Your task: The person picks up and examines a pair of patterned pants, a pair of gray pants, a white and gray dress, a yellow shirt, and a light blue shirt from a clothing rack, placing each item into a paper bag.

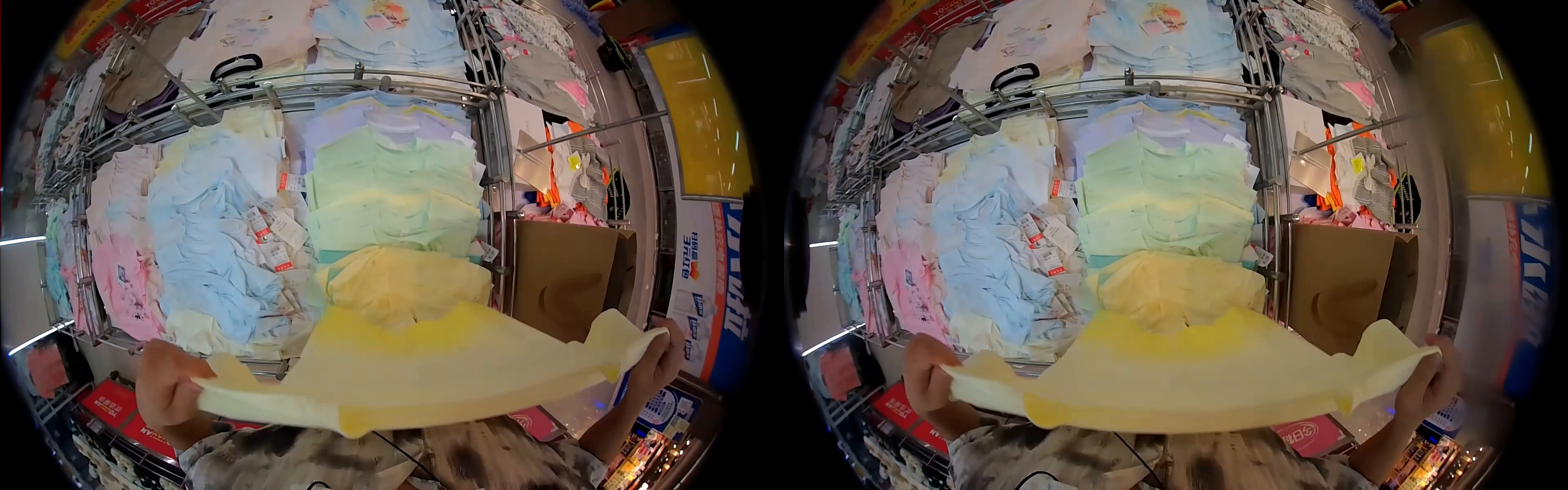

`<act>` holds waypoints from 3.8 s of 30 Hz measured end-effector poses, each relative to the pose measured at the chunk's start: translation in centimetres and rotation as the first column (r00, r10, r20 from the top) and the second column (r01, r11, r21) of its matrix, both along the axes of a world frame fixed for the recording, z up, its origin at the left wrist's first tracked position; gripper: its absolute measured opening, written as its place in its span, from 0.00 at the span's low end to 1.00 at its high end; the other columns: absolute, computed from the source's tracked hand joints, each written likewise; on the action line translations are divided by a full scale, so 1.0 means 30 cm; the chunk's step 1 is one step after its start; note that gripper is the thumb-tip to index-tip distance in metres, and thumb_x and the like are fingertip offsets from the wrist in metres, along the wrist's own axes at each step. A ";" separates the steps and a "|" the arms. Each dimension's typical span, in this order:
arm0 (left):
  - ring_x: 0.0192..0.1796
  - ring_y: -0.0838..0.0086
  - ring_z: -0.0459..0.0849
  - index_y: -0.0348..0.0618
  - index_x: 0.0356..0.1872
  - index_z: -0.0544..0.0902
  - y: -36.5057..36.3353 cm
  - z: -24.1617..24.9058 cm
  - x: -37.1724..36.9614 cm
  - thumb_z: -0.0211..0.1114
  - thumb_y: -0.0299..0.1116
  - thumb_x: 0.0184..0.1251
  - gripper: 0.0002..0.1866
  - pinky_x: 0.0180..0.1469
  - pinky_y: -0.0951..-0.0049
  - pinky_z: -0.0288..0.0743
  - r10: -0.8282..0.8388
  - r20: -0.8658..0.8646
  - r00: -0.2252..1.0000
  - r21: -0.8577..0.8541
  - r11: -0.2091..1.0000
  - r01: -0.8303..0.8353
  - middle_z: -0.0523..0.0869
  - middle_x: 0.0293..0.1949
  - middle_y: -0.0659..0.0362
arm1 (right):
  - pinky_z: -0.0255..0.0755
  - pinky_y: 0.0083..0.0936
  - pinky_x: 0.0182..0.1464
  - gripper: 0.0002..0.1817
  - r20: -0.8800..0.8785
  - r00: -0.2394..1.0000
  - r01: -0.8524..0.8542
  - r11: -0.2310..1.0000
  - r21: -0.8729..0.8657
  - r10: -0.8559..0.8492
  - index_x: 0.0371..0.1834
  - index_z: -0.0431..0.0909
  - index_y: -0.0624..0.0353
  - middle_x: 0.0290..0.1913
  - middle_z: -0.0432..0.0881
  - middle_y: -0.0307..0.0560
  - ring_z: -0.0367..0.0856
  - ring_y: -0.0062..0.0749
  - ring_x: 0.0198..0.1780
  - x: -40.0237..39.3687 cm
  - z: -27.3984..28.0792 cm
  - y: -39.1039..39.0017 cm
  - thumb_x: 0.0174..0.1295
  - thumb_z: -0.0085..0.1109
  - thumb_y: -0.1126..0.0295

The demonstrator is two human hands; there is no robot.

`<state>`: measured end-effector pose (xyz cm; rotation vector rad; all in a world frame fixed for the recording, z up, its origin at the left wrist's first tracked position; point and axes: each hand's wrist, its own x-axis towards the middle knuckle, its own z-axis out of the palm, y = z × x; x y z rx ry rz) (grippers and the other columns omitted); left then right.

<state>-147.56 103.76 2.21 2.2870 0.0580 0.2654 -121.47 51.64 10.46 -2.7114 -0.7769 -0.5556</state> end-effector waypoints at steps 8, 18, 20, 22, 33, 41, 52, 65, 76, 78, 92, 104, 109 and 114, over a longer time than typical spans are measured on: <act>0.25 0.74 0.74 0.35 0.33 0.78 -0.001 0.027 0.044 0.51 0.22 0.65 0.06 0.27 0.77 0.63 0.339 0.204 0.919 0.060 0.932 -0.357 0.80 0.27 0.56 | 0.67 0.17 0.30 0.13 0.476 0.865 -0.261 0.953 0.151 0.162 0.47 0.76 0.69 0.37 0.82 0.46 0.74 0.19 0.28 0.102 -0.068 0.021 0.75 0.45 0.69; 0.26 0.69 0.76 0.37 0.30 0.79 -0.229 0.086 -0.292 0.53 0.25 0.64 0.06 0.31 0.72 0.66 0.317 0.394 0.863 0.219 0.879 -0.423 0.82 0.27 0.56 | 0.70 0.25 0.28 0.13 0.567 0.795 -0.399 0.889 0.223 0.215 0.41 0.75 0.71 0.30 0.80 0.52 0.76 0.32 0.26 -0.140 -0.057 -0.182 0.73 0.45 0.69; 0.26 0.69 0.76 0.37 0.30 0.79 -0.286 0.089 -0.350 0.53 0.25 0.63 0.07 0.31 0.72 0.66 0.323 0.396 0.860 0.223 0.874 -0.431 0.81 0.27 0.56 | 0.71 0.26 0.28 0.14 0.489 0.821 -0.463 0.844 0.271 0.293 0.44 0.73 0.73 0.30 0.80 0.55 0.76 0.31 0.26 -0.191 -0.067 -0.268 0.73 0.44 0.69; 0.27 0.69 0.76 0.37 0.30 0.79 -0.333 0.096 -0.394 0.53 0.24 0.63 0.06 0.32 0.72 0.66 0.323 0.391 0.862 0.239 0.868 -0.434 0.81 0.27 0.56 | 0.72 0.25 0.28 0.14 0.543 0.814 -0.407 0.870 0.279 0.207 0.45 0.73 0.74 0.31 0.80 0.55 0.76 0.30 0.26 -0.232 -0.088 -0.299 0.73 0.44 0.69; 0.23 0.67 0.78 0.39 0.39 0.79 -0.263 -0.063 -0.132 0.55 0.27 0.70 0.06 0.28 0.73 0.69 0.338 0.213 0.917 0.202 0.903 -0.380 0.79 0.24 0.53 | 0.71 0.22 0.32 0.08 0.360 0.913 -0.279 0.937 0.210 0.191 0.44 0.80 0.64 0.30 0.81 0.49 0.78 0.28 0.27 0.020 -0.250 -0.064 0.68 0.54 0.73; 0.29 0.51 0.82 0.50 0.42 0.80 -0.003 -0.692 0.363 0.55 0.43 0.72 0.11 0.30 0.56 0.73 0.321 0.016 0.947 0.293 0.904 -0.311 0.83 0.25 0.49 | 0.72 0.41 0.37 0.13 -0.154 0.978 -0.134 0.990 0.050 0.140 0.42 0.77 0.58 0.33 0.81 0.57 0.80 0.54 0.36 0.395 -0.672 0.288 0.69 0.50 0.60; 0.31 0.54 0.84 0.52 0.39 0.81 0.207 -1.126 0.802 0.53 0.48 0.72 0.14 0.33 0.56 0.74 0.374 -0.102 0.922 0.310 0.893 -0.328 0.85 0.27 0.53 | 0.73 0.43 0.37 0.15 -0.257 0.966 -0.075 0.977 -0.201 0.021 0.43 0.78 0.50 0.35 0.83 0.51 0.81 0.51 0.38 0.794 -1.134 0.626 0.70 0.45 0.54; 0.32 0.59 0.83 0.53 0.39 0.81 0.269 -1.221 1.025 0.59 0.47 0.68 0.12 0.35 0.61 0.74 0.286 -0.185 0.940 0.196 0.948 -0.250 0.86 0.26 0.59 | 0.73 0.40 0.41 0.17 -0.381 0.913 0.118 0.988 -0.102 -0.148 0.46 0.79 0.50 0.38 0.84 0.51 0.82 0.50 0.42 0.938 -1.359 0.618 0.68 0.49 0.51; 0.37 0.68 0.81 0.42 0.51 0.73 0.330 -1.304 0.858 0.64 0.30 0.59 0.18 0.42 0.70 0.74 0.148 -0.385 0.911 -0.407 0.858 -0.312 0.81 0.33 0.57 | 0.73 0.31 0.49 0.28 -0.871 0.476 -0.244 0.934 -0.262 -0.121 0.50 0.79 0.63 0.42 0.85 0.50 0.83 0.36 0.43 0.970 -1.202 0.559 0.50 0.69 0.54; 0.38 0.66 0.81 0.42 0.50 0.73 0.351 -1.330 0.825 0.61 0.24 0.57 0.18 0.43 0.70 0.74 0.135 -0.374 0.918 -0.414 0.861 -0.295 0.81 0.34 0.57 | 0.74 0.32 0.46 0.27 -0.862 0.482 -0.312 0.888 -0.338 -0.158 0.45 0.82 0.64 0.37 0.85 0.53 0.83 0.36 0.40 1.008 -1.203 0.534 0.46 0.70 0.55; 0.59 0.51 0.72 0.37 0.50 0.75 0.087 -1.088 0.853 0.54 0.17 0.50 0.21 0.61 0.55 0.66 0.395 0.164 0.904 0.233 0.875 -0.425 0.76 0.55 0.47 | 0.68 0.45 0.53 0.23 -0.092 0.988 -0.138 0.983 -0.125 0.127 0.49 0.74 0.55 0.49 0.76 0.48 0.74 0.49 0.52 0.779 -1.162 0.721 0.45 0.57 0.79; 0.72 0.53 0.60 0.44 0.64 0.71 -0.243 -1.218 0.926 0.64 0.41 0.60 0.30 0.71 0.53 0.54 0.093 0.052 0.994 0.347 0.932 -0.106 0.64 0.70 0.48 | 0.46 0.50 0.73 0.30 -0.264 0.927 -0.310 0.941 -0.138 0.267 0.69 0.66 0.50 0.74 0.57 0.51 0.53 0.52 0.74 0.438 -1.479 0.808 0.60 0.56 0.66; 0.73 0.52 0.58 0.48 0.67 0.69 -0.220 -1.223 0.902 0.61 0.47 0.62 0.32 0.71 0.52 0.52 0.138 -0.016 0.990 0.407 0.906 -0.119 0.62 0.71 0.50 | 0.44 0.51 0.73 0.30 -0.248 0.955 -0.205 0.967 -0.148 0.165 0.69 0.66 0.48 0.74 0.57 0.50 0.51 0.55 0.75 0.435 -1.473 0.699 0.60 0.55 0.65; 0.73 0.52 0.57 0.48 0.68 0.67 -0.266 -1.214 0.828 0.60 0.46 0.63 0.33 0.71 0.51 0.52 0.102 -0.090 0.991 0.384 0.921 -0.060 0.62 0.72 0.50 | 0.47 0.54 0.72 0.30 -0.200 0.976 -0.122 0.981 -0.153 0.090 0.69 0.67 0.50 0.74 0.58 0.53 0.53 0.59 0.73 0.395 -1.511 0.607 0.60 0.55 0.64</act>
